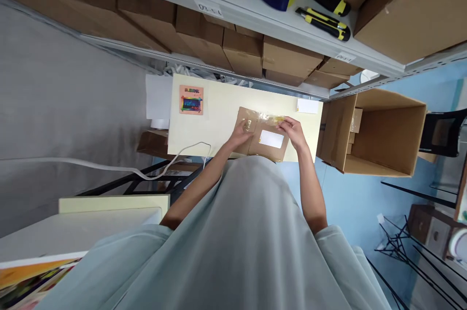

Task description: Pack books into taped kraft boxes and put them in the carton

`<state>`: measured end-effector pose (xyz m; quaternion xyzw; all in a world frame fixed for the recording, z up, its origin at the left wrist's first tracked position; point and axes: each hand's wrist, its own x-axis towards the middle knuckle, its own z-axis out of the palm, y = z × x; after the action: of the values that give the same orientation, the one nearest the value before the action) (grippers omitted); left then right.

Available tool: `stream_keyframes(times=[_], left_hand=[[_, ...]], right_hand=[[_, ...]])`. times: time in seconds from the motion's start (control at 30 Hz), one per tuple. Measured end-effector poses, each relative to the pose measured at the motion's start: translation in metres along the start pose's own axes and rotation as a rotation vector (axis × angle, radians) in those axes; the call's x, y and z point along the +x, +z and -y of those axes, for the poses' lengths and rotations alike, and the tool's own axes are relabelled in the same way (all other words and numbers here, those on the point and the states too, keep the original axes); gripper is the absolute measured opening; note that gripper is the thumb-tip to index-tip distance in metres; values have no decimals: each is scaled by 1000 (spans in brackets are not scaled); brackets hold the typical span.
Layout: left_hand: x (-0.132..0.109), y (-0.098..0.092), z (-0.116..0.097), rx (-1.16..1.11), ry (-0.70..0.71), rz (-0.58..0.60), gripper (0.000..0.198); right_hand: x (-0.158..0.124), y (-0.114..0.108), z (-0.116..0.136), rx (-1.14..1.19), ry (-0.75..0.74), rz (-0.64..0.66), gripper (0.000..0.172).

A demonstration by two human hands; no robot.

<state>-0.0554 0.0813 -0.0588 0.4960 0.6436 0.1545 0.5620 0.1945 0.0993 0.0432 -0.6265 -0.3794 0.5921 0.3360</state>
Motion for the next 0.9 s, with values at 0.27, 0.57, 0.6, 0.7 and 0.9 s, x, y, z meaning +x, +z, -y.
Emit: stream_keyframes(times=[0.27,0.57,0.6,0.7,0.9], left_hand=[[-39,-13,-43,-531,191,-161,28],[-90,-16,-52,-110,616,-272,22],[-93,-17,-50,-98,616,-263,25],[-107,-23,-46,-72,619,-245,32],[-125,-43,-31,-239,501,-407,27]], right_hand=[[-30,29,-30,-23,-19,-210,42],[-59,86,-24,52,-146,-134,48],[-62,91,-22,62,-143,-118,51],[-65,107,-18,38,-136,-112,56],[-65,136,-15,-76,-184,-131,42]])
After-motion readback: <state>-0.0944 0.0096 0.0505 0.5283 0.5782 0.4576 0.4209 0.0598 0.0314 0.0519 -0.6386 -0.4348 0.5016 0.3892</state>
